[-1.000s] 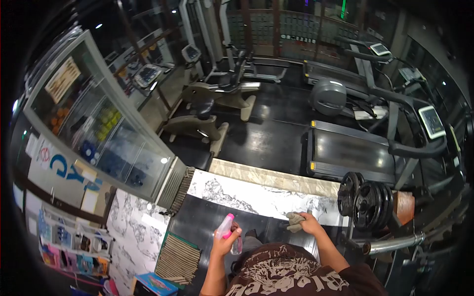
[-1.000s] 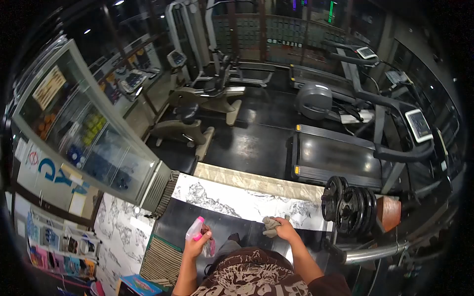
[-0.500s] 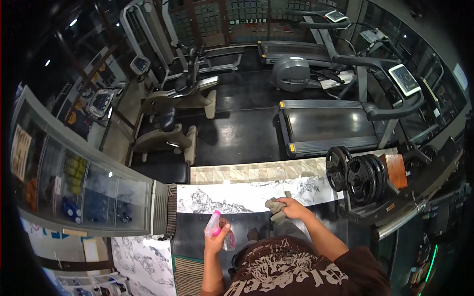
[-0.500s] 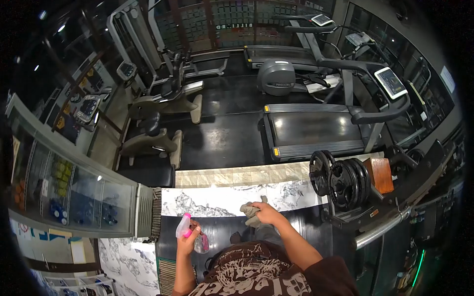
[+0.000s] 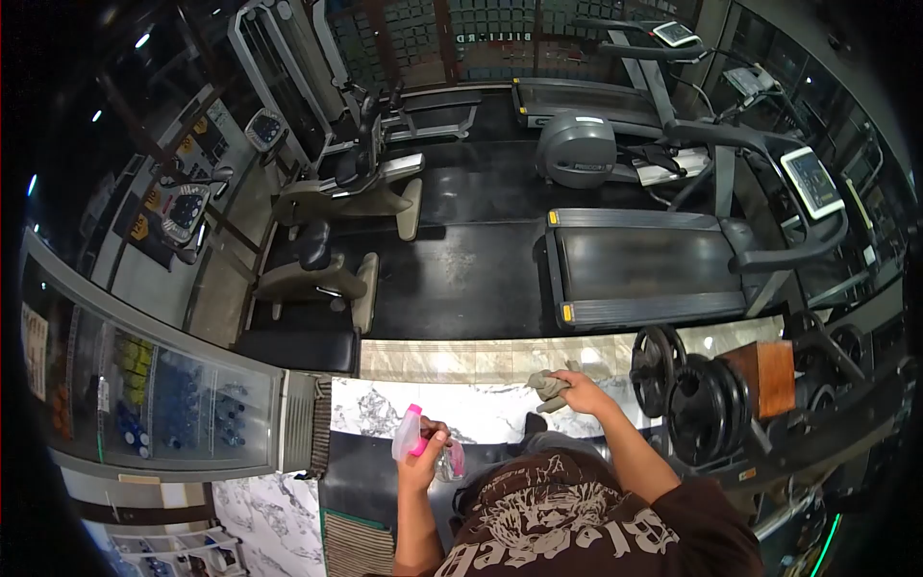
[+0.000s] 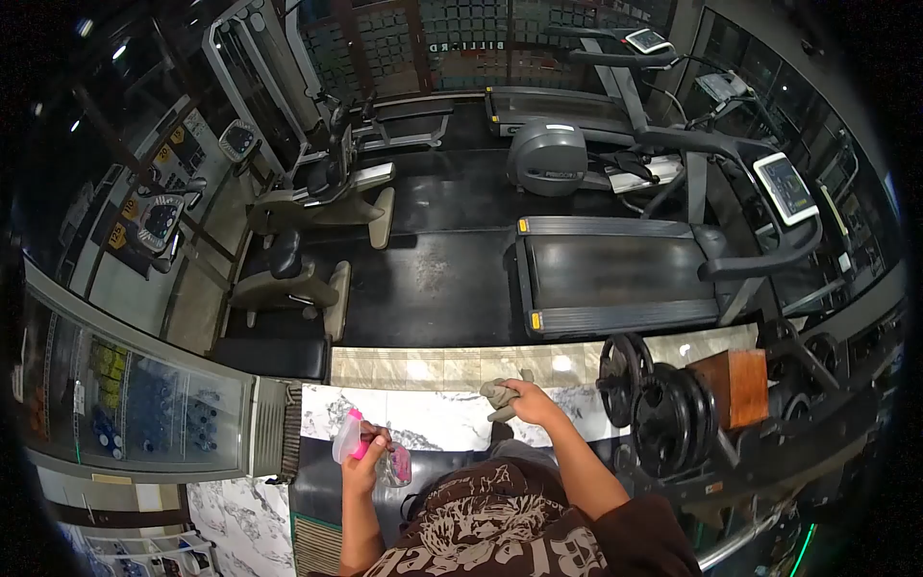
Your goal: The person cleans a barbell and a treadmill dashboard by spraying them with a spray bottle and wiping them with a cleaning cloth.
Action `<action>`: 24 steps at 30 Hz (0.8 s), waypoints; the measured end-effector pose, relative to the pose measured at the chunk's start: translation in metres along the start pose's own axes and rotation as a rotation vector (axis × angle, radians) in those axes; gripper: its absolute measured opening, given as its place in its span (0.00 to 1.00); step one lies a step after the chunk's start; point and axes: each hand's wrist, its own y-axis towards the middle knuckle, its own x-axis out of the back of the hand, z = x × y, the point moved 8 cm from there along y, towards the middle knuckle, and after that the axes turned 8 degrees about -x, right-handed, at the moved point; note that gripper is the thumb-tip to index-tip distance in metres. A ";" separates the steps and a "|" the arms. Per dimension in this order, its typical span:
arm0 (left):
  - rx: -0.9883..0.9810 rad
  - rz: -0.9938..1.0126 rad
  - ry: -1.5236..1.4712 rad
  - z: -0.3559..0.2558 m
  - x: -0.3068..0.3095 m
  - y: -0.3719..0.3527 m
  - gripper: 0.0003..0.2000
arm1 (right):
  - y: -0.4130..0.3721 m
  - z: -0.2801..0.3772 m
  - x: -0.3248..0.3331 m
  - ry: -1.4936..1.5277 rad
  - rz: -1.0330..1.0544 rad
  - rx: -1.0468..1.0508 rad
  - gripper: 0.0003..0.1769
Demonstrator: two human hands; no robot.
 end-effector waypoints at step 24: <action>-0.120 0.592 -0.123 -0.066 -0.316 0.253 0.11 | 0.078 -0.012 0.264 0.195 -0.305 -0.152 0.24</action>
